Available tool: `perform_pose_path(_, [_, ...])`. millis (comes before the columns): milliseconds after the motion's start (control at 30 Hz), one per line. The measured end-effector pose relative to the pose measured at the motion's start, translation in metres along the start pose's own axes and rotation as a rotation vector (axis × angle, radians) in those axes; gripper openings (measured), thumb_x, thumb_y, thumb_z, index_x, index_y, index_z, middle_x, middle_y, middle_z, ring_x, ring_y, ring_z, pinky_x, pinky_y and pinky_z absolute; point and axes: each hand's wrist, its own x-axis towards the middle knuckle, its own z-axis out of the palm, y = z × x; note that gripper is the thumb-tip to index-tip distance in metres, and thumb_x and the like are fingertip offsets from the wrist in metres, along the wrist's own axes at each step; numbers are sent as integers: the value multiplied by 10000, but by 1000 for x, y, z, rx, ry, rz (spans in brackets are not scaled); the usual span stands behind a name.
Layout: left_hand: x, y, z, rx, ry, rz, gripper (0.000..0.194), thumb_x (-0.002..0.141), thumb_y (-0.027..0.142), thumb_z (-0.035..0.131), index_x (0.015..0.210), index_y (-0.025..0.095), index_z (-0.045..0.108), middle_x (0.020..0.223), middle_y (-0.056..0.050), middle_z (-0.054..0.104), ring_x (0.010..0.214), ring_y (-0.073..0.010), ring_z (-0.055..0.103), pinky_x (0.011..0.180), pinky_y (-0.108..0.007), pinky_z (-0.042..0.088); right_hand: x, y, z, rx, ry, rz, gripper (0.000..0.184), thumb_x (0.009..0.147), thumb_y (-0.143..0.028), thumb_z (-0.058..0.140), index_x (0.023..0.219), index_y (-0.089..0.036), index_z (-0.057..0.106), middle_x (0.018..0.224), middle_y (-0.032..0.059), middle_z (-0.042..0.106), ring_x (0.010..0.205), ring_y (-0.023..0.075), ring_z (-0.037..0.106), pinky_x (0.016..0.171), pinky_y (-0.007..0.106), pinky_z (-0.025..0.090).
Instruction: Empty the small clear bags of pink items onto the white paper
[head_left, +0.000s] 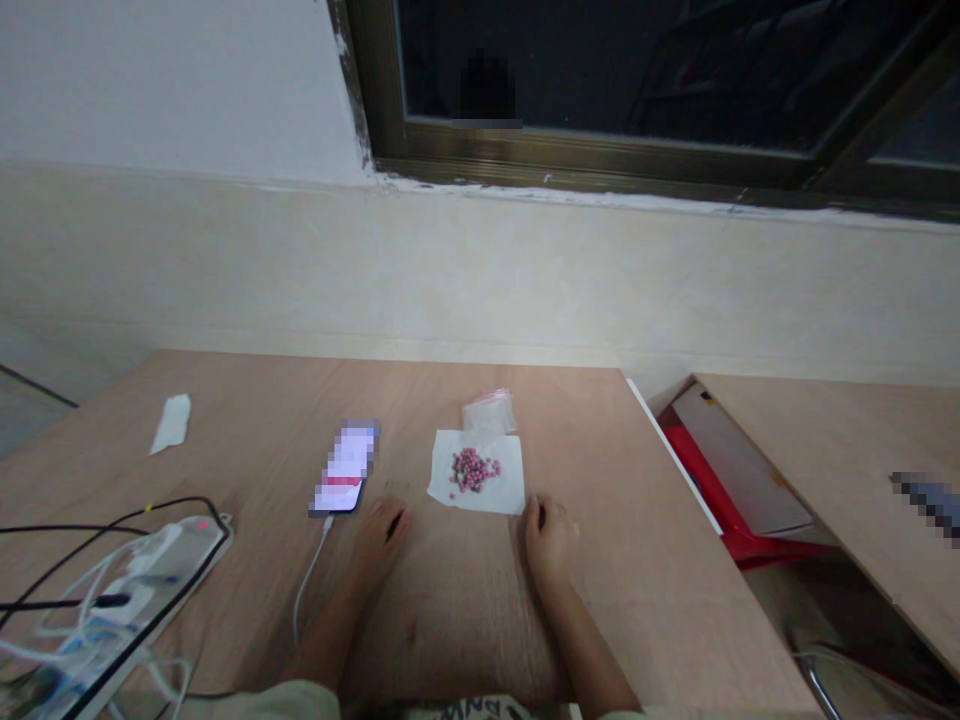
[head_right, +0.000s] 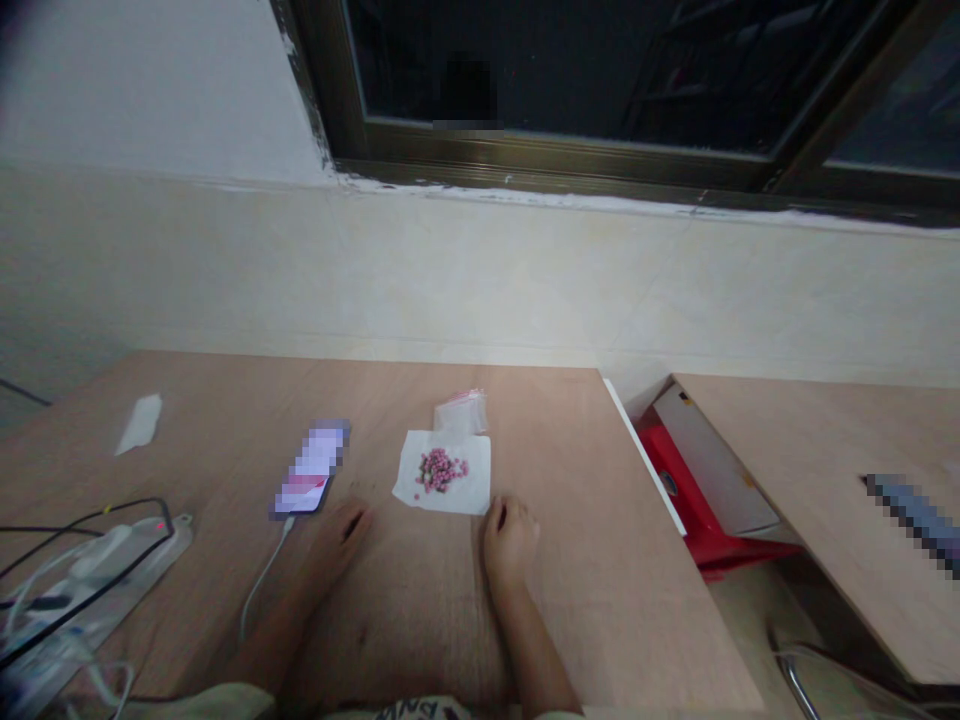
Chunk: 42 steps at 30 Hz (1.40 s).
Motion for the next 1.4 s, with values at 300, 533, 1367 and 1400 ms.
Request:
perform_pose_path(300, [0,1,2,47,20,4,219,830,233,369,648,197,486,716,-8,575,725,-147,522,704,-252,404,-1,0,-2,-20,-13,-6,307,843,-248,346,739,-129,609,717,97,629,676,186,554,613,271,292])
perform_pose_path(533, [0,-1,2,31,18,-8,202,827,233,387,652,201,485,723,-8,570,739,-146,521,711,-243,403,0,-2,-5,-17,-5,-28,320,848,-259,333,700,-138,589,686,89,619,649,178,545,592,270,286])
perform_pose_path(1367, [0,0,0,-25,15,-1,205,821,246,378,657,198,491,725,-14,574,737,-152,520,709,-259,414,0,-3,-2,-73,6,-31,294,838,-239,349,701,-138,588,687,85,618,669,183,546,601,273,279])
perform_pose_path(1400, [-1,0,0,-23,20,-4,203,819,245,377,658,198,491,724,-13,572,737,-151,520,709,-260,414,0,-2,-1,-70,9,-30,294,838,-240,348,706,-139,590,691,84,619,671,183,546,602,273,279])
